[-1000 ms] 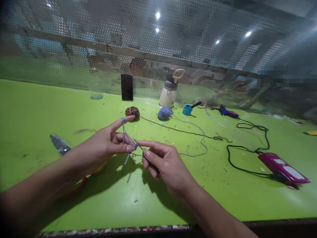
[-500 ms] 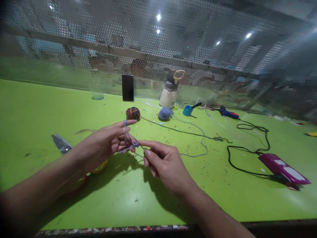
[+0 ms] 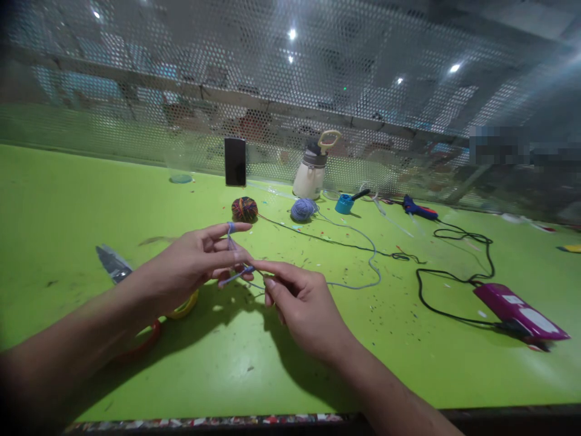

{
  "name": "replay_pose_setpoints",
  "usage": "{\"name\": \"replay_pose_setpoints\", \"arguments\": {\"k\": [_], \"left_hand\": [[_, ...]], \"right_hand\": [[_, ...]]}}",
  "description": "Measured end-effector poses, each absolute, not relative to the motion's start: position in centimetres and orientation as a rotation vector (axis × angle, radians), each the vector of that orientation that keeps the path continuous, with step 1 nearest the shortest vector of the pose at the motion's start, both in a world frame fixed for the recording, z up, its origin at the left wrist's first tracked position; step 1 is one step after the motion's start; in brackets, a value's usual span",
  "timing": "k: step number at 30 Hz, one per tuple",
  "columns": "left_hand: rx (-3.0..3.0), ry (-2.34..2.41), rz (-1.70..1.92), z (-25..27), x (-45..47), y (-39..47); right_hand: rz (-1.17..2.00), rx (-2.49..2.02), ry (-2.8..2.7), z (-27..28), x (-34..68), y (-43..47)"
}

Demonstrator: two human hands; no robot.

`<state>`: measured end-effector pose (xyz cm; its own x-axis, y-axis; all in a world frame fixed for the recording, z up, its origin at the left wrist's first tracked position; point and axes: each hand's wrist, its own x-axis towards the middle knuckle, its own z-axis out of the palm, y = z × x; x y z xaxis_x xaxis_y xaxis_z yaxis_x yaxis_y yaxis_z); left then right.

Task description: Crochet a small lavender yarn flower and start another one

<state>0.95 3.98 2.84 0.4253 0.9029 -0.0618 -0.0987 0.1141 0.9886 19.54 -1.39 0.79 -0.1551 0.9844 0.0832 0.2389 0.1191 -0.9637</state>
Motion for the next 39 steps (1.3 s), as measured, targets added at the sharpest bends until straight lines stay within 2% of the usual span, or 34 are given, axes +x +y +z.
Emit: {"name": "replay_pose_setpoints", "arguments": {"k": [4,10,13,18,24,29,34,39], "left_hand": [[1.166,0.77,0.882,3.1,0.8,4.1],[1.202,0.949,1.241,3.0,0.5,4.9],[1.139,0.884,1.312,3.1,0.4,4.9],[1.121,0.829,1.272,3.2,0.7,4.3],[1.205,0.708,1.14,3.4,0.7,3.9],[1.234,0.803,1.201,3.8,0.4,4.2],[1.213,0.728,1.113,3.4,0.6,4.1],[1.199,0.667,1.052,3.2,1.0,3.7]], "right_hand": [[0.93,-1.282,-1.662,0.8,19.7,-1.4],[0.524,-1.307,-1.9,0.7,19.9,-1.1],[0.489,-1.346,-1.895,0.6,20.0,-0.8],[0.61,-1.476,-1.737,0.8,20.1,-0.2],[0.91,-1.46,-1.532,1.0,20.4,0.0],[1.229,-1.37,-1.345,0.9,20.5,0.2],[1.16,-1.3,-1.252,0.5,20.6,0.4],[1.34,-1.05,-1.223,0.7,20.7,0.3]]}}
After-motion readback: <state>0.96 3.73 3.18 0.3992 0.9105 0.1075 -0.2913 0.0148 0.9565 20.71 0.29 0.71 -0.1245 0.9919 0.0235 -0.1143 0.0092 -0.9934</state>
